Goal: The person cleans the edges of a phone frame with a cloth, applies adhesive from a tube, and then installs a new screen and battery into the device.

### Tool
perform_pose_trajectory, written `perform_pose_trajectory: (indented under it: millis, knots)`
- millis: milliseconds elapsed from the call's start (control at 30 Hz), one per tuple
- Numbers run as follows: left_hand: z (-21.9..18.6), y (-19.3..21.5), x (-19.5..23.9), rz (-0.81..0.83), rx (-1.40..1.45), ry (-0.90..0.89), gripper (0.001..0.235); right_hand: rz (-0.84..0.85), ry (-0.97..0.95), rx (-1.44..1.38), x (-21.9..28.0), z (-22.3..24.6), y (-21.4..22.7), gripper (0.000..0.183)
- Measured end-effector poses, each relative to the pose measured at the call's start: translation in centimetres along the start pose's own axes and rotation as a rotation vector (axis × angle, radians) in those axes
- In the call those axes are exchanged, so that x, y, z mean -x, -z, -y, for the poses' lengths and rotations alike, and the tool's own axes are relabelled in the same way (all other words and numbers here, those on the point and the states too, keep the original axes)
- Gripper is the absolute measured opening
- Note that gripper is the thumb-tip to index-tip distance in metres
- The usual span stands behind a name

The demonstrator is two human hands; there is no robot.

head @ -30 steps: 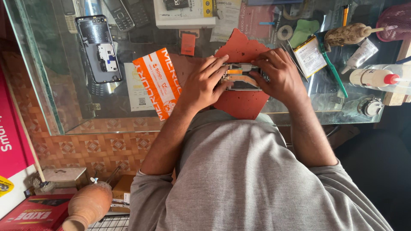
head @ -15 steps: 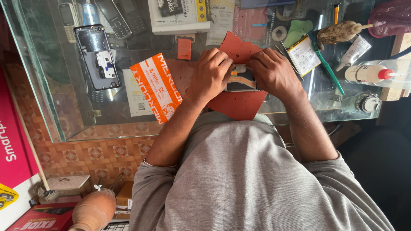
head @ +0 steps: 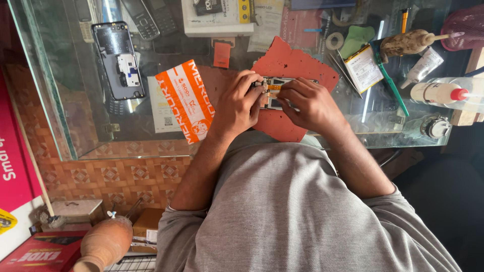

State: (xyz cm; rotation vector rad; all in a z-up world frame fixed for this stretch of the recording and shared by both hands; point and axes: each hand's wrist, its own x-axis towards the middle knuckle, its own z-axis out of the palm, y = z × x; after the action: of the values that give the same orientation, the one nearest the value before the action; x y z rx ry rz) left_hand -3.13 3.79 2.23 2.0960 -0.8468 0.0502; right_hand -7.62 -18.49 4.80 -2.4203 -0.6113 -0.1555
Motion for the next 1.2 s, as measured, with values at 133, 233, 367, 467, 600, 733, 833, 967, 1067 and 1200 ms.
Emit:
perform_pose_trajectory:
  millis: [133, 233, 367, 467, 600, 733, 833, 967, 1067, 1200]
  knots:
    - [-0.1, -0.2, 0.1, -0.009, -0.069, -0.037, 0.016, -0.044, -0.003, 0.128, -0.8, 0.0, -0.9, 0.021]
    - [0.1, -0.3, 0.1, -0.028, -0.083, -0.05, 0.014, -0.037, 0.026, 0.128, -1.0, -0.7, -1.0, 0.021]
    - [0.5, -0.4, 0.3, -0.053, -0.026, -0.059, 0.019, -0.019, 0.035, 0.062, -1.2, -1.5, -1.2, 0.018]
    - [0.7, -0.7, 0.6, -0.046, -0.011, -0.036, 0.023, 0.007, 0.037, 0.021, -1.2, -1.8, -1.0, 0.02]
    - [1.1, -0.8, 0.8, -0.048, 0.007, -0.03, 0.025, 0.044, 0.054, 0.039, -1.1, -2.1, -1.1, 0.023]
    - [1.2, -0.9, 0.8, -0.053, 0.002, -0.036, 0.024, 0.051, 0.053, 0.028, -1.0, -2.4, -1.3, 0.024]
    - [1.3, -0.9, 0.8, -0.055, 0.001, -0.042, 0.023, 0.069, 0.041, 0.011, -0.9, -2.5, -1.3, 0.027]
    - [1.2, -0.9, 0.8, -0.058, 0.003, -0.035, 0.021, 0.086, 0.046, 0.024, -1.0, -2.3, -1.4, 0.028]
    - [1.3, -0.9, 0.7, -0.059, -0.001, -0.043, 0.021, 0.079, 0.05, 0.042, -1.1, -1.9, -1.2, 0.026]
    - [1.3, -1.0, 0.7, -0.062, -0.002, -0.051, 0.02, 0.103, 0.159, 0.232, -1.8, -1.5, -1.0, 0.019]
